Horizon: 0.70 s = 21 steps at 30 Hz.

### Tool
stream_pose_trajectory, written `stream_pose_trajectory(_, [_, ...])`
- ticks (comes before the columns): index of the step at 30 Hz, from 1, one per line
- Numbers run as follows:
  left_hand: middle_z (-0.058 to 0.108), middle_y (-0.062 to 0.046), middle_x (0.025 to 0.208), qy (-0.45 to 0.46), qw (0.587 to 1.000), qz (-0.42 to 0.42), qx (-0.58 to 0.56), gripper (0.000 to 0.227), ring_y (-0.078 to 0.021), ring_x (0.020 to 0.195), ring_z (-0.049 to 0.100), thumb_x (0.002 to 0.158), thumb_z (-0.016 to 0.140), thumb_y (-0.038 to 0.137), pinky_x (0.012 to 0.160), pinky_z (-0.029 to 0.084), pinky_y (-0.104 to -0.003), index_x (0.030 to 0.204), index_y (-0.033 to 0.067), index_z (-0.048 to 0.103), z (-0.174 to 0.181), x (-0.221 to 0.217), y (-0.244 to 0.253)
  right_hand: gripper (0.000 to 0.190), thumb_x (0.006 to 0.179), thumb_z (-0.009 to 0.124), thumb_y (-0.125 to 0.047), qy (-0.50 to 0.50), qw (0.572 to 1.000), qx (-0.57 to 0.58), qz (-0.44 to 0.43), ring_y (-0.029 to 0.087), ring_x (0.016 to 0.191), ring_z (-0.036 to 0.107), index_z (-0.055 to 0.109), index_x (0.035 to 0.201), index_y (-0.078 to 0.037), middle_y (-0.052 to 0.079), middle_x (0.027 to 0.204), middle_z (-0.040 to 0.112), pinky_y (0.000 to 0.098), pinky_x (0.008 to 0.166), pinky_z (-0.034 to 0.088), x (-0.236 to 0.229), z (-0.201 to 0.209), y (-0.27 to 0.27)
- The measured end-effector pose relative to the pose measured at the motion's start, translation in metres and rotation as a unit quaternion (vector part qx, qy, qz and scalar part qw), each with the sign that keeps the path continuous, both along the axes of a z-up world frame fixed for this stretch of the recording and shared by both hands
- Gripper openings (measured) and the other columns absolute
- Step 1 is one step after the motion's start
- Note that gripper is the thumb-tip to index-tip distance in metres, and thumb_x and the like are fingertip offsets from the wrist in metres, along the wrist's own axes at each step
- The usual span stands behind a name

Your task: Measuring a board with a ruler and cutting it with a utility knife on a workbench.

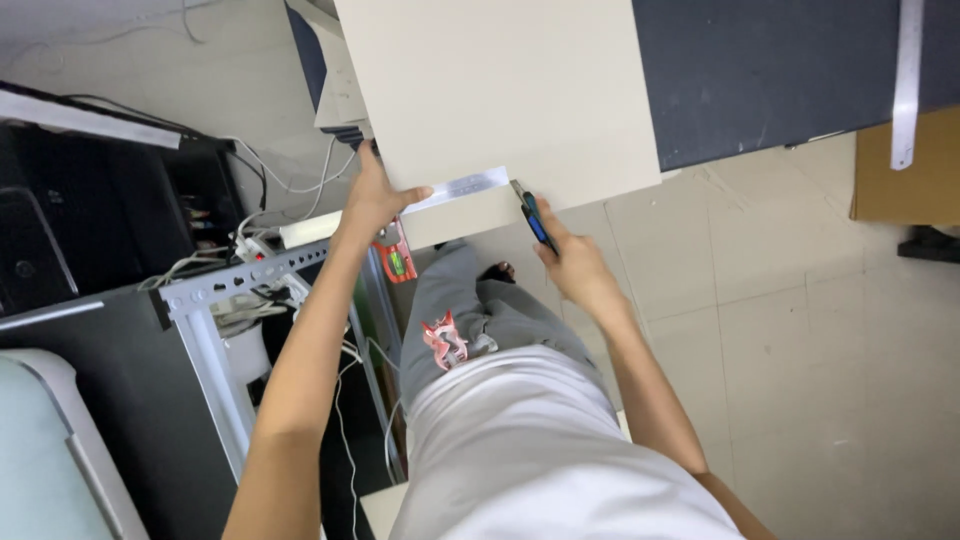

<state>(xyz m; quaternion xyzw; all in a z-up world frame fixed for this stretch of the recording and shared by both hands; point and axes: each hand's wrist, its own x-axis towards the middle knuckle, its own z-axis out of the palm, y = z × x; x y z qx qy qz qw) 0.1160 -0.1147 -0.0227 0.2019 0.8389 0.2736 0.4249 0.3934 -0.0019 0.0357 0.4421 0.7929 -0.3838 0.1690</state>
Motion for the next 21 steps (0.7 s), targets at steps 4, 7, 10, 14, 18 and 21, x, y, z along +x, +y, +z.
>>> stream_pose_trajectory(4, [0.047,-0.043,0.138,0.059,0.998,-0.036,-0.012,0.102,-0.0522,0.132,0.046,0.088,0.077,0.036,0.110,0.040,-0.061,0.155,-0.0030,0.010,0.019,-0.022,-0.026,0.056,0.085,0.077,-0.021,0.110,0.977,-0.069,-0.170,0.025,0.040,0.066,0.054,0.134,-0.009,0.014,0.054,0.067,0.0340,0.039,0.051,0.056,-0.036,0.034])
stream_pose_trajectory(7, [0.075,-0.020,0.085,0.109,0.991,-0.051,-0.059,0.059,-0.0380,0.095,0.072,0.095,0.068,0.043,0.086,0.052,-0.052,0.135,0.0007,0.057,0.017,-0.043,-0.038,0.021,0.071,0.084,0.001,0.270,0.887,-0.142,-0.345,0.020,0.049,0.061,0.069,0.086,0.001,0.013,0.055,0.063,0.0248,0.051,0.042,0.062,-0.019,0.020])
stream_pose_trajectory(10, [0.072,-0.008,0.072,0.101,0.988,0.012,0.115,0.018,-0.0268,0.068,0.070,0.101,0.060,0.022,0.068,0.051,-0.039,0.100,0.0121,0.075,-0.002,-0.053,-0.003,0.025,0.064,0.088,-0.005,0.362,0.817,-0.234,-0.383,0.029,0.093,0.070,0.068,0.079,-0.001,0.022,0.112,0.072,0.0384,0.080,0.050,0.018,0.012,0.003])
stream_pose_trajectory(14, [0.064,-0.010,0.086,0.035,0.945,0.097,0.310,0.013,-0.0205,0.081,0.059,0.106,0.050,0.014,0.076,0.048,-0.033,0.109,0.0080,0.062,-0.046,-0.012,0.085,0.027,0.062,0.093,-0.009,0.407,0.831,-0.189,-0.327,0.028,0.098,0.066,0.073,0.080,-0.003,0.013,0.127,0.067,0.0370,0.084,0.050,-0.029,-0.011,-0.002])
stream_pose_trajectory(18, [0.059,-0.006,0.082,-0.060,0.932,0.142,0.327,0.011,-0.0150,0.063,0.060,0.105,0.046,0.015,0.049,0.050,-0.025,0.108,0.0073,0.054,-0.074,0.070,0.159,0.026,0.068,0.088,-0.008,0.372,0.887,0.074,-0.263,0.050,0.128,0.050,0.071,0.087,0.000,0.025,0.126,0.052,0.0512,0.105,0.043,-0.034,-0.010,0.027])
stream_pose_trajectory(21, [0.054,-0.006,0.107,-0.242,0.914,0.138,0.294,0.019,-0.0165,0.093,0.062,0.107,0.044,0.020,0.072,0.060,-0.030,0.120,0.0068,0.047,0.001,0.128,0.178,0.024,0.069,0.086,-0.002,0.333,0.883,0.104,-0.315,0.041,0.116,0.061,0.070,0.086,-0.002,0.018,0.109,0.058,0.0462,0.098,0.047,0.000,-0.040,0.074])
